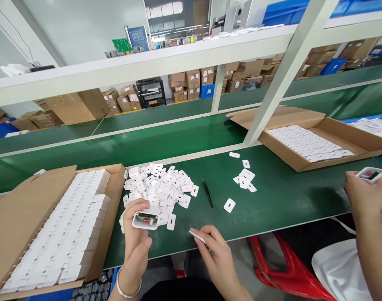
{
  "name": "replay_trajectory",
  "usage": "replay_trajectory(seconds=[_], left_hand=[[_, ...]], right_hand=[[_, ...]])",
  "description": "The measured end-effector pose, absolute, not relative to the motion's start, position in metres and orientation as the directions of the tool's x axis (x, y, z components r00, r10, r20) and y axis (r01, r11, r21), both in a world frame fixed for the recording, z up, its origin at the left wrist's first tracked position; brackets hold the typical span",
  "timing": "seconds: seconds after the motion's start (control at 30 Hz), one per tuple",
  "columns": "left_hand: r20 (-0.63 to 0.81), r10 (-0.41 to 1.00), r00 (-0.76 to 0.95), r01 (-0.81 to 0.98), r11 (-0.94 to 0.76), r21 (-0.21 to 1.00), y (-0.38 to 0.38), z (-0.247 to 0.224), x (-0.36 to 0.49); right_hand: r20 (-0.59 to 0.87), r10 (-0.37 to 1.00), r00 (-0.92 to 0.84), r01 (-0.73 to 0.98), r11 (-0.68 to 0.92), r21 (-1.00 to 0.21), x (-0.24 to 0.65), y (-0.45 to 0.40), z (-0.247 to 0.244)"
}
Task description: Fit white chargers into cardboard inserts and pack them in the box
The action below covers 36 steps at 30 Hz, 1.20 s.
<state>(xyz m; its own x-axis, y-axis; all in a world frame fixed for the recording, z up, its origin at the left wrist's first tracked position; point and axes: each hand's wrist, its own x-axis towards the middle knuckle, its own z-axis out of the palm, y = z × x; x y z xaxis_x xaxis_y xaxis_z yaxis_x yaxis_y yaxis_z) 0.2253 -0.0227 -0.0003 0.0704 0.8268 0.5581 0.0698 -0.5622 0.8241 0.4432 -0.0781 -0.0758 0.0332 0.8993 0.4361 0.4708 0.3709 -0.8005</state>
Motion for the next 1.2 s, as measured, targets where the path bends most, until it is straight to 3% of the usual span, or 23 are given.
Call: replay_trajectory(seconds=[0.1,0.2,0.47,0.63,1.0,1.1,1.2], left_hand=[[0.520,0.853,0.028,-0.011,-0.520,0.854,-0.029,-0.012,0.229],[0.551,0.834,-0.013,-0.023,-0.551,0.834,-0.034,-0.019,0.233],[0.572,0.817,-0.071,0.021,-0.572,0.820,-0.042,-0.028,0.238],[0.590,0.805,-0.069,0.185,-0.571,0.800,-0.044,-0.035,0.243],[0.627,0.777,-0.045,0.338,-0.579,0.742,-0.043,-0.029,0.247],[0.590,0.802,-0.098,0.279,-0.547,0.790,-0.042,-0.029,0.250],[0.524,0.828,-0.199,0.127,-0.508,0.852,-0.040,-0.032,0.252]], right_hand=[[0.300,0.921,0.249,0.269,0.231,-0.935,0.423,-0.073,-0.044],[0.201,0.906,0.373,0.034,0.203,-0.979,0.407,-0.071,-0.019],[0.068,0.965,0.254,-0.248,0.133,-0.960,0.383,-0.072,0.018],[0.063,0.974,0.217,-0.266,0.121,-0.956,0.367,-0.069,0.021],[0.095,0.982,0.164,-0.182,0.125,-0.975,0.363,-0.056,0.017],[0.114,0.980,0.164,-0.146,0.138,-0.979,0.363,-0.049,0.010],[0.028,0.996,0.088,-0.242,0.048,-0.969,0.364,-0.043,-0.002]])
